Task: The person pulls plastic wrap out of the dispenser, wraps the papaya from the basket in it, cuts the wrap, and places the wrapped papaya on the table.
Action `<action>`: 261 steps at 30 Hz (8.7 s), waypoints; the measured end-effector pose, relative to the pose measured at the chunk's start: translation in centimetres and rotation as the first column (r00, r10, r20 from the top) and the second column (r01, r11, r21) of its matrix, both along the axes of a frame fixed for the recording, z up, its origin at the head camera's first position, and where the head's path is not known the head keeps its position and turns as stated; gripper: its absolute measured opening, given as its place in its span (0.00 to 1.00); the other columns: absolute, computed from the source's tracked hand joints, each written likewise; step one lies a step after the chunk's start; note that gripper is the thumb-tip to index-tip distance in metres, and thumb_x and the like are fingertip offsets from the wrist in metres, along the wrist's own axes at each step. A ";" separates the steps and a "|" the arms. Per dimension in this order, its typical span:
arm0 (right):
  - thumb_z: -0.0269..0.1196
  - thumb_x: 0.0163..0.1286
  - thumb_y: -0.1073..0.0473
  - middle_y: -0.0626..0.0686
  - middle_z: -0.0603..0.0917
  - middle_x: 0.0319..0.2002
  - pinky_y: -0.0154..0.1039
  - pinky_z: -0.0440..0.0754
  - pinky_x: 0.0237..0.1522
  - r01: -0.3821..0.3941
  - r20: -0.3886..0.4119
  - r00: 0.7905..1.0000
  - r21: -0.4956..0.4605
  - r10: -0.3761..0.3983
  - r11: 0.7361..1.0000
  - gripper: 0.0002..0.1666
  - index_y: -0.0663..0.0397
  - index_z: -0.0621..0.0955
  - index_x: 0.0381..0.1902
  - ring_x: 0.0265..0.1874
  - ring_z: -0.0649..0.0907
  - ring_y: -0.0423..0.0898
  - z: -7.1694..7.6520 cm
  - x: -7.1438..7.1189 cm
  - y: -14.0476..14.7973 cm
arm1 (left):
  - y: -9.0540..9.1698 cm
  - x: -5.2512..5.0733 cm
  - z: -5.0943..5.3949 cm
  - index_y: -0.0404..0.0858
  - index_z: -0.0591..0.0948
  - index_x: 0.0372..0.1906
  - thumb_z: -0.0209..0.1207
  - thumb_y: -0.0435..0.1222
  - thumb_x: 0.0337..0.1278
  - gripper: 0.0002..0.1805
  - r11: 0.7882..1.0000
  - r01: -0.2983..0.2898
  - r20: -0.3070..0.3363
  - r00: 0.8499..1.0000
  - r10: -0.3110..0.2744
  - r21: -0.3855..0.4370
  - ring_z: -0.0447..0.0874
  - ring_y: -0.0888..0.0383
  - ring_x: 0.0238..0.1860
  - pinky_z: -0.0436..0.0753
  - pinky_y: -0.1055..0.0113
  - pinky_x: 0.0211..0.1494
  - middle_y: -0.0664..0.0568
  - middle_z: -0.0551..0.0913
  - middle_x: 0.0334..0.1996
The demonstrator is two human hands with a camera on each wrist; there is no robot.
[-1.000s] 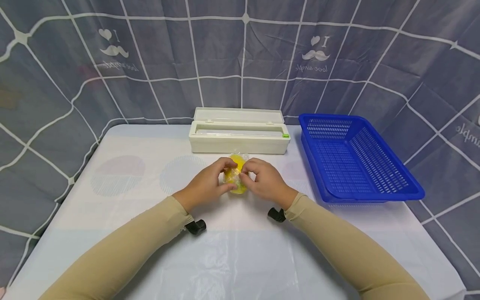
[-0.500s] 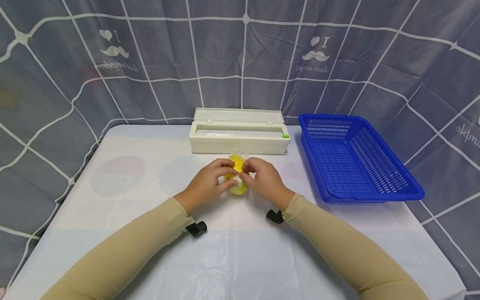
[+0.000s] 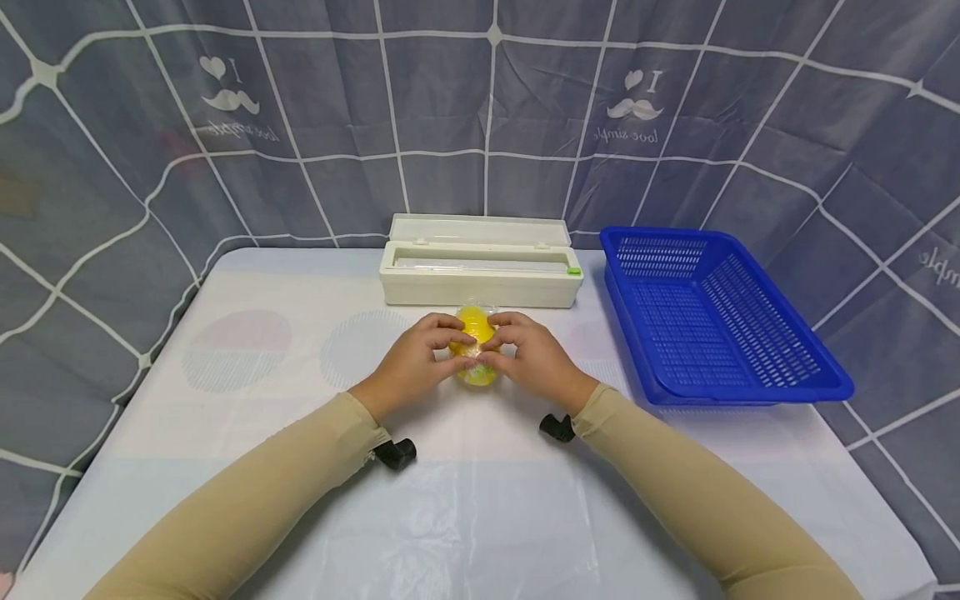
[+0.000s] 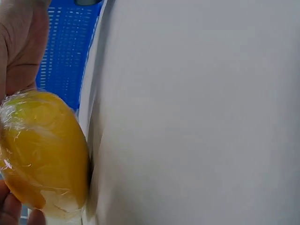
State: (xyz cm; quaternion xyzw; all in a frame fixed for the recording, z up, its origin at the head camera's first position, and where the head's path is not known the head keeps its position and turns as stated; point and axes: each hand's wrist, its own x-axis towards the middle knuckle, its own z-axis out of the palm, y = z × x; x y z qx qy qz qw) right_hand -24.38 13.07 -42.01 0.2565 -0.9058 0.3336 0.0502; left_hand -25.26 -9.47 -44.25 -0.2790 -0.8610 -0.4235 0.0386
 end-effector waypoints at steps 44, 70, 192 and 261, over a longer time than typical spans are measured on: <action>0.75 0.67 0.53 0.57 0.71 0.70 0.53 0.80 0.69 0.009 0.398 0.917 -0.106 0.034 0.994 0.44 0.60 0.72 0.77 0.65 0.76 0.58 0.4 -2.2 -0.2 | -0.8 -1.5 0.6 0.49 0.72 0.66 0.74 0.45 0.61 0.32 0.997 -0.033 0.482 0.876 -0.002 0.064 0.64 0.39 0.80 0.73 0.42 0.76 0.50 0.61 0.80; 0.70 0.71 0.52 0.54 0.70 0.72 0.52 0.80 0.67 0.009 0.421 0.906 -0.108 0.037 0.994 0.40 0.56 0.72 0.77 0.67 0.76 0.57 0.5 -2.1 -0.3 | -1.2 -1.8 1.2 0.46 0.62 0.79 0.75 0.46 0.59 0.48 1.000 0.008 0.520 0.854 -0.022 0.030 0.73 0.41 0.75 0.76 0.44 0.75 0.44 0.61 0.81; 0.77 0.65 0.50 0.54 0.85 0.49 0.47 0.85 0.54 -0.087 -0.224 0.967 0.168 0.124 0.982 0.13 0.51 0.89 0.39 0.49 0.84 0.51 0.1 2.6 1.2 | 0.0 1.8 1.6 0.42 0.83 0.38 0.64 0.34 0.68 0.01 0.981 0.091 -0.086 0.990 -0.107 -0.173 0.87 0.50 0.57 0.84 0.51 0.64 0.50 0.89 0.53; 0.73 0.68 0.62 0.53 0.89 0.41 0.49 0.87 0.48 0.146 -0.130 0.979 -0.071 -0.154 0.987 0.07 0.56 0.88 0.42 0.42 0.87 0.52 -0.6 2.0 0.2 | 2.3 1.0 1.9 0.45 0.87 0.42 0.69 0.40 0.68 0.04 0.991 -0.091 0.041 0.995 0.096 -0.099 0.90 0.53 0.54 0.84 0.54 0.53 0.54 0.88 0.49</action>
